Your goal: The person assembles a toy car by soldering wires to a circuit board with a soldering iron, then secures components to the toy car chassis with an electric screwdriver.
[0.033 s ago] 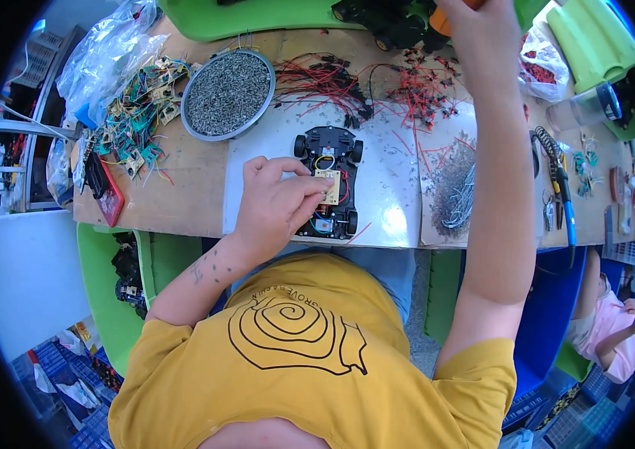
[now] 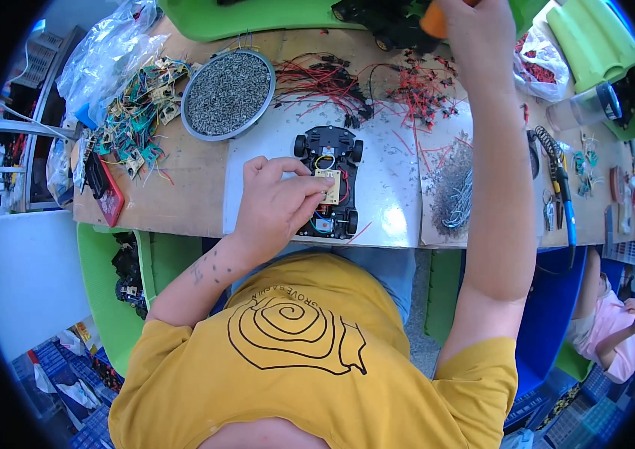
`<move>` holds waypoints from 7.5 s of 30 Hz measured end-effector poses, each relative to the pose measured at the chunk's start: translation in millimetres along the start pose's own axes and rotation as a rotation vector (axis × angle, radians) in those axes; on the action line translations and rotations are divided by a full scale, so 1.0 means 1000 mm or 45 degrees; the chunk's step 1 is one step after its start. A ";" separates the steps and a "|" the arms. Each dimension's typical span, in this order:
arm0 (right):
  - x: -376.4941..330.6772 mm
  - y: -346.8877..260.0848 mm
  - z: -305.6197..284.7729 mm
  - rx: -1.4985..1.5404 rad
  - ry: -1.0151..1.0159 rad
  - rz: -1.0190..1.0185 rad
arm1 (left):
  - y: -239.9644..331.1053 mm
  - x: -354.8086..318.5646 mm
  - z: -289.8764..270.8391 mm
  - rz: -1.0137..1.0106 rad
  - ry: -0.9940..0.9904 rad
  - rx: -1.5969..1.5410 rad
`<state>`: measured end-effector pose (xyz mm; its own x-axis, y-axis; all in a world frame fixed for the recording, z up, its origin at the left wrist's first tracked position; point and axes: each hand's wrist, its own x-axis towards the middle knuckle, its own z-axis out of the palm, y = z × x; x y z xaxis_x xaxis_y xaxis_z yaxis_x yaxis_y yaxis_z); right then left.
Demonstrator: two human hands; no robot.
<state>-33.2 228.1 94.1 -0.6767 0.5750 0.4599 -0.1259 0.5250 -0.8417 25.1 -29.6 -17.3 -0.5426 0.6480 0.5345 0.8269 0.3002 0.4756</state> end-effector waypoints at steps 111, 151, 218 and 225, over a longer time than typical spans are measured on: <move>-0.126 -0.057 -0.004 1.086 -0.331 0.235 | 0.007 0.018 -0.013 -0.031 -0.238 0.035; -0.098 -0.031 -0.089 0.244 -0.749 -0.083 | 0.017 0.018 -0.012 -0.086 -0.178 0.065; -0.068 -0.004 -0.011 0.345 0.076 -0.025 | -0.004 -0.098 -0.196 -0.524 0.206 1.425; -0.049 -0.001 -0.022 0.312 0.103 -0.033 | -0.075 -0.206 -0.268 -1.244 0.223 2.116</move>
<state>15.8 213.0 78.6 -0.6118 0.6171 0.4949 -0.3212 0.3780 -0.8683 35.1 -373.0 24.5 -0.7512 -0.1636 0.6395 -0.4895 0.7880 -0.3734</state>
